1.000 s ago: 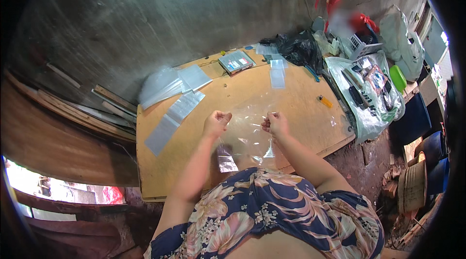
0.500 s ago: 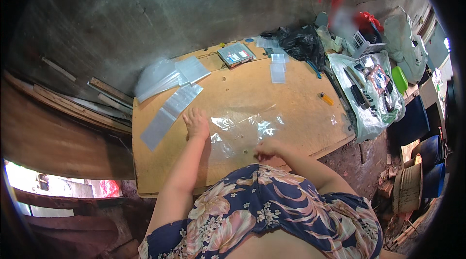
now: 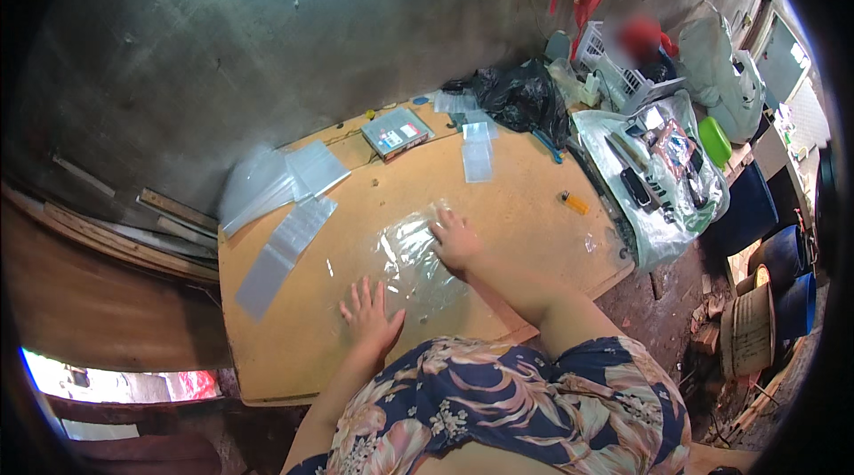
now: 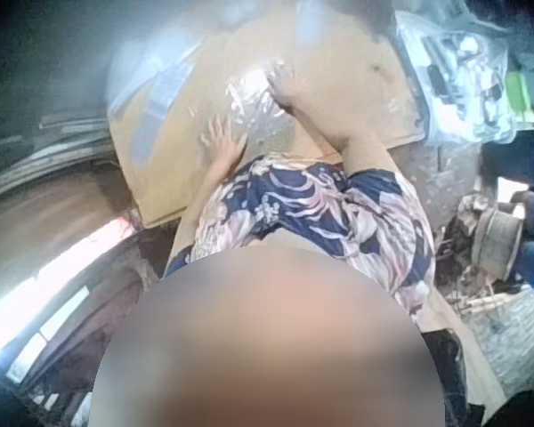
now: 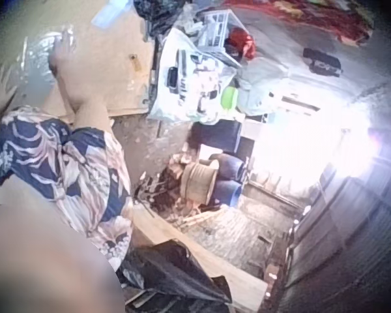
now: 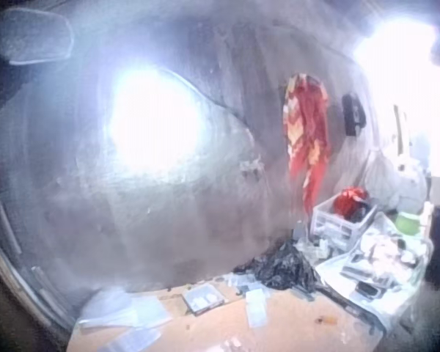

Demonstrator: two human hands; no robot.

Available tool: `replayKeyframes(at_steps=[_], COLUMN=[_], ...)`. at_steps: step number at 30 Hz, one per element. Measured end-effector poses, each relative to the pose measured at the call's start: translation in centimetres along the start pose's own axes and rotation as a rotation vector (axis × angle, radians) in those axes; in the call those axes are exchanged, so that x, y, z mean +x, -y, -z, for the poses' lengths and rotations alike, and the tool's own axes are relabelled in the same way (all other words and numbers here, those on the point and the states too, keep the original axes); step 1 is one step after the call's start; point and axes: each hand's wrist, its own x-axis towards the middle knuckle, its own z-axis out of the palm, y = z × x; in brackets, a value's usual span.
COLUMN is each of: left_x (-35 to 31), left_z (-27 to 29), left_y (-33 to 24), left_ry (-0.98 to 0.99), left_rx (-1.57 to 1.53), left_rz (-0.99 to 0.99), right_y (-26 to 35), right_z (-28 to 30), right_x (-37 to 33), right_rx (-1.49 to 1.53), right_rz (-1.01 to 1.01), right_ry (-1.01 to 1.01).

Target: The person repeatedly assembles small clear plastic pouches on a wooden table. They pick up a pouch, open it, and press the edges together to seal it, then repeat the process with additional pouches.

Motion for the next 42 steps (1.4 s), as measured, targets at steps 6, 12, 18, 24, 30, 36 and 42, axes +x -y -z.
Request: replayKeyframes(at_steps=[6, 12, 18, 24, 30, 36, 42], left_x=[0.0, 0.6, 1.0, 1.1, 1.2, 1.2, 1.0], left_z=[0.2, 0.5, 0.4, 0.4, 0.2, 0.3, 0.1], left_y=[-0.2, -0.2, -0.2, -0.1, -0.1, 0.0, -0.1], left_ry=[-0.021, -0.007, -0.009, -0.024, -0.021, -0.051, -0.068], left_rx=[0.008, 0.04, 0.05, 0.017, 0.022, 0.01, -0.008], left_rz=[0.025, 0.026, 0.039, 0.041, 0.056, 0.042, 0.047], right_y=[-11.3, -17.3, -15.8, -16.3, -18.1, -18.6, -16.4], right_z=[5.6, 8.7, 9.3, 7.1, 4.8, 5.4, 8.3], right_x=[10.1, 15.8, 19.5, 21.9, 20.8, 15.6, 9.7], right_rx=[0.29, 0.292, 0.152, 0.126, 0.307, 0.499, 0.1], right_rz=[-0.495, -0.635, -0.792, -0.711, -0.426, -0.25, -0.262], right_ry=[-0.202, -0.198, -0.205, -0.256, -0.329, -0.154, -0.37])
